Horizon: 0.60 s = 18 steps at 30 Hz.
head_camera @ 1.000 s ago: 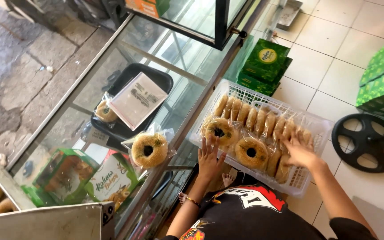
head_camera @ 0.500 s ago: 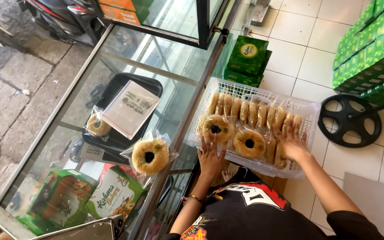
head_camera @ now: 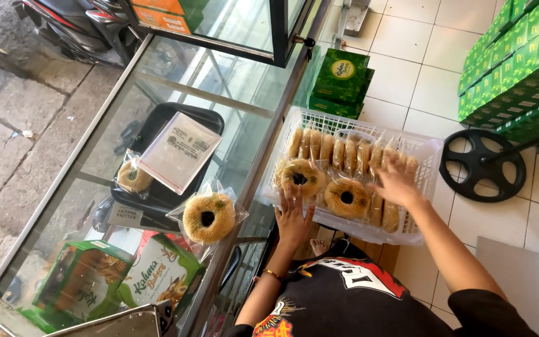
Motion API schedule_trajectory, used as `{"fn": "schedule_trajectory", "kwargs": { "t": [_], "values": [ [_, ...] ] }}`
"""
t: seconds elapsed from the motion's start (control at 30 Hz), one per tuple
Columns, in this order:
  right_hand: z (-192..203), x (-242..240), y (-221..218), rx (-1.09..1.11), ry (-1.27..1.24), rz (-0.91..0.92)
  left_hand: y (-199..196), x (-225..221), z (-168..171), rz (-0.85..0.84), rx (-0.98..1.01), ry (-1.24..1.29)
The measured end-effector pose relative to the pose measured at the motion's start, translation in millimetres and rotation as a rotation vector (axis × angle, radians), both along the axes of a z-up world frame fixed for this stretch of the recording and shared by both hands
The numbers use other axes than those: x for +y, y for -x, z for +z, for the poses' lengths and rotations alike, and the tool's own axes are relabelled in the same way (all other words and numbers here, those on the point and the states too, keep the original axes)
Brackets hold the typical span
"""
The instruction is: The person picks up baked goods from a metal tray and places them into individual plastic bags, then arranges the bagged items into a plastic crate.
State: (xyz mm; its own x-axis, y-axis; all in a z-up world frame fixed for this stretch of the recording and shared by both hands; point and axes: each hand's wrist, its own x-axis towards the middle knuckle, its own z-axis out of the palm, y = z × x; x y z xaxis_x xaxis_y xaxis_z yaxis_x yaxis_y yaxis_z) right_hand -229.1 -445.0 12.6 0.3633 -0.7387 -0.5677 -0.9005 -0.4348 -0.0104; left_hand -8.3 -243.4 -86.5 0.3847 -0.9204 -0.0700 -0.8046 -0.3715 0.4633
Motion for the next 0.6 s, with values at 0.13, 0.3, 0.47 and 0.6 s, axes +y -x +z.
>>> {"fn": "schedule_trajectory", "kwargs": {
  "t": [0.13, 0.3, 0.47, 0.6],
  "values": [
    [-42, 8, -16, -0.195, -0.147, 0.060, 0, 0, -2, 0.003, 0.016, -0.008],
    [-54, 10, -18, -0.337, -0.046, 0.120, 0, 0, -4, 0.014, 0.006, -0.032],
    [-24, 16, -15, -0.486, -0.005, 0.120, 1, -1, 0, 0.011, 0.011, -0.042],
    [-55, -3, -5, -1.197, -0.459, -0.295, 0, 0, 1, 0.020, 0.021, -0.047]
  ]
}}
